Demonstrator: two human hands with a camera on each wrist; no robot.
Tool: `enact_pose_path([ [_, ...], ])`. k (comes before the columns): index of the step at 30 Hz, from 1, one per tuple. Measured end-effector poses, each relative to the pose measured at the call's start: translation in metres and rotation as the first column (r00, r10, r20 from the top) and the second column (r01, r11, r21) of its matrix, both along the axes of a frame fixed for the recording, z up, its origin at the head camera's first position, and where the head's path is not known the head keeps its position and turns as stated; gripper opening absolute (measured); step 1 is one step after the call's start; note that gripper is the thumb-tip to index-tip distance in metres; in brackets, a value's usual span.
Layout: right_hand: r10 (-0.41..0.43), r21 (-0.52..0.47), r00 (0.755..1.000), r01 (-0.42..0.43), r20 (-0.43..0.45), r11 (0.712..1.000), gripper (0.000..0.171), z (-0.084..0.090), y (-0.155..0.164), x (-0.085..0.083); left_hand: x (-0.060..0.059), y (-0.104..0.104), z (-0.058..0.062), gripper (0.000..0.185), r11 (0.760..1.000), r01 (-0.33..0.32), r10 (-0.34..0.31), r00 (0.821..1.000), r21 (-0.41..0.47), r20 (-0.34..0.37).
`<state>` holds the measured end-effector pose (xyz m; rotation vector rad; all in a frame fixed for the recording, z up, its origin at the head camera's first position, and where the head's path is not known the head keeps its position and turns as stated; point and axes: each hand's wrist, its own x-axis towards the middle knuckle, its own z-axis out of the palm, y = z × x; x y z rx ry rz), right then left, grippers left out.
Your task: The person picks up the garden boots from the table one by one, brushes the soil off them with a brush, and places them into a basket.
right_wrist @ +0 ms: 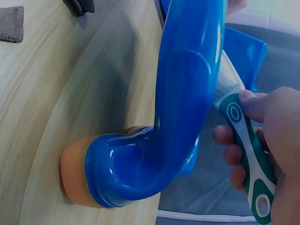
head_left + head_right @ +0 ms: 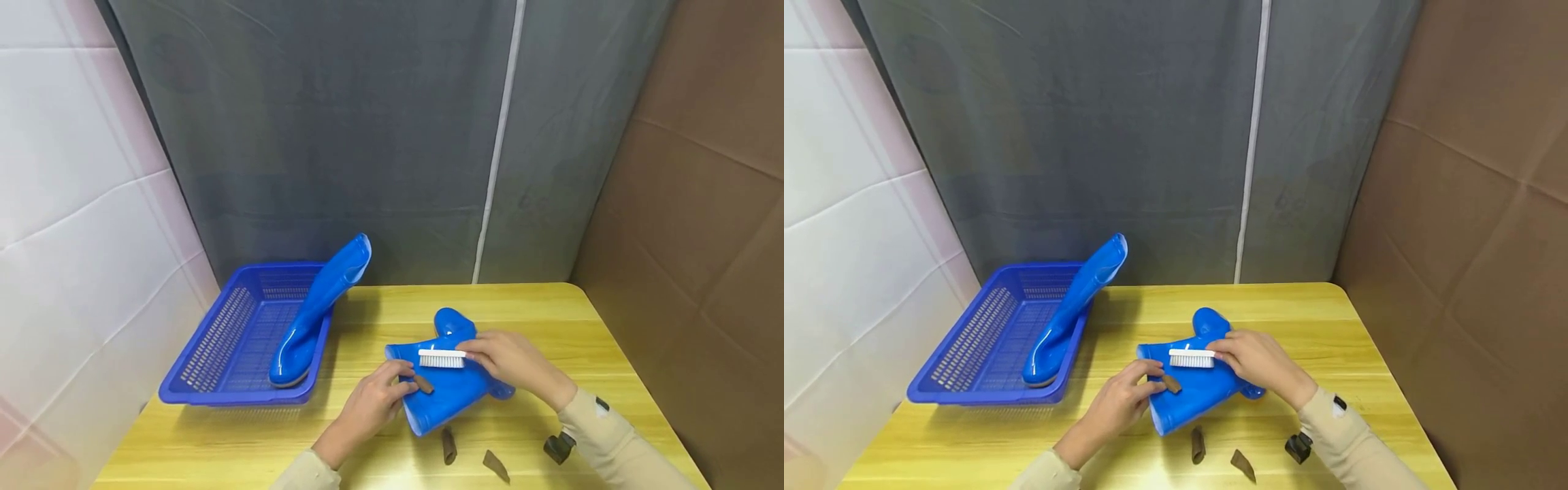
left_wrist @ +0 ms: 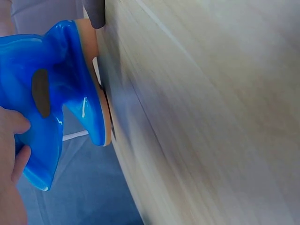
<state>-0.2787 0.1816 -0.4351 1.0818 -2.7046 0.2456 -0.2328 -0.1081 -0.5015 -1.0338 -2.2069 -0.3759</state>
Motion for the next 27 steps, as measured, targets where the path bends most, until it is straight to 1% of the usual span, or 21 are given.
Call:
enact_pose_path([
  [2,0.021,-0.012,1.000,-0.021,0.013,1.000,0.024,-0.002,0.000,-0.002,-0.001,0.001,-0.001,0.030,1.000,0.005,-0.005,1.000,0.001,-0.006],
  [6,0.057,-0.044,0.995,-0.053,0.085,0.998,0.025,-0.003,0.001,-0.003,-0.001,0.001,-0.001,0.030,1.000,0.005,-0.005,1.000,0.008,-0.010],
  [12,0.119,-0.099,0.976,-0.102,0.183,0.990,0.025,-0.001,0.007,-0.005,-0.001,0.000,0.001,0.029,1.000,-0.016,0.016,1.000,0.009,0.011],
  [14,0.134,-0.117,0.970,-0.112,0.204,0.987,0.024,0.000,0.011,-0.005,-0.001,0.000,0.002,0.030,1.000,-0.021,0.021,1.000,0.008,0.013],
  [16,0.148,-0.131,0.966,-0.122,0.212,0.984,0.024,0.000,0.015,-0.004,-0.001,-0.001,0.001,0.031,1.000,-0.022,0.022,1.000,0.015,0.011],
  [23,0.185,-0.149,0.963,-0.157,0.198,0.976,0.024,0.004,0.024,0.001,-0.003,-0.001,0.001,0.032,0.998,-0.003,0.002,1.000,0.065,0.006],
  [25,0.179,-0.152,0.965,-0.151,0.193,0.977,0.024,0.006,0.025,0.002,-0.003,-0.001,0.003,0.033,0.997,0.003,-0.004,1.000,0.075,0.006],
  [27,0.156,-0.155,0.970,-0.128,0.185,0.980,0.023,0.007,0.025,0.003,-0.003,-0.001,0.003,0.034,0.996,0.008,-0.008,1.000,0.086,0.005],
])
